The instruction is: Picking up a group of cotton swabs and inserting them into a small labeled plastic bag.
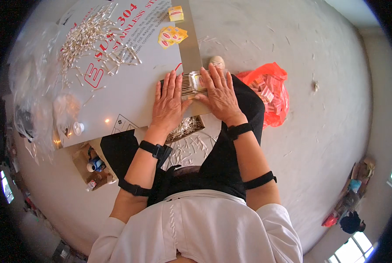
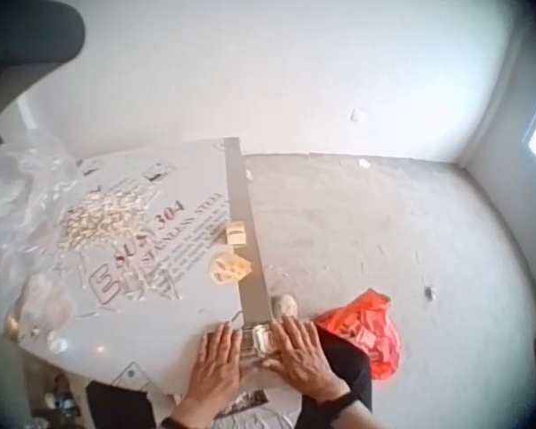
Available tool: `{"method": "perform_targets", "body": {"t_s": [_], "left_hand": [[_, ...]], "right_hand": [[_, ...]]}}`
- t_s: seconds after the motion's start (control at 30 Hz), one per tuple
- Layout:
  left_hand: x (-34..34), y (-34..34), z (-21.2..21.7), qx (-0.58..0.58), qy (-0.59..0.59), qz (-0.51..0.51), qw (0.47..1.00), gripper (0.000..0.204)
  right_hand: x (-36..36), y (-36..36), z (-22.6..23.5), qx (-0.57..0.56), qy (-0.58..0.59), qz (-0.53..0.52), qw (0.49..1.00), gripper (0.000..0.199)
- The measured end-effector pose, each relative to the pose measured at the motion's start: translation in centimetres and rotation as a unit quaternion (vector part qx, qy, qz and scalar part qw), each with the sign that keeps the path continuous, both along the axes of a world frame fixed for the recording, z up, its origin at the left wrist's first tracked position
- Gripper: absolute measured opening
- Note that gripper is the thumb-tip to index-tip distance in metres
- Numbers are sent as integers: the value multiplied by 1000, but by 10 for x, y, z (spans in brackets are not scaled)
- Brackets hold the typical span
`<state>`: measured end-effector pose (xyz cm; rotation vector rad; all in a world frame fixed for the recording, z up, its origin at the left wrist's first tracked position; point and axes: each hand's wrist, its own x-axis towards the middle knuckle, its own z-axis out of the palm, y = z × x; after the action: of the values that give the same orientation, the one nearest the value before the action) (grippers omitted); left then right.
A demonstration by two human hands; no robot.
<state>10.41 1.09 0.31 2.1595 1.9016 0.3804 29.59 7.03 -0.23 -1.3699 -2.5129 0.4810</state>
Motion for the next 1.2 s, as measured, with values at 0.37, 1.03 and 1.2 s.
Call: {"method": "perform_targets", "body": {"t_s": [0.37, 1.03, 1.2], "left_hand": [[17, 13, -2, 3, -57, 12, 998, 72], [37, 43, -11, 100, -576, 136, 800, 59], [39, 43, -10, 102, -614, 144, 770, 60]], "right_hand": [[8, 6, -6, -23, 184, -82, 979, 63], [-30, 14, -33, -309, 730, -313, 523, 19], [-36, 12, -28, -269, 713, -326, 559, 19]]}}
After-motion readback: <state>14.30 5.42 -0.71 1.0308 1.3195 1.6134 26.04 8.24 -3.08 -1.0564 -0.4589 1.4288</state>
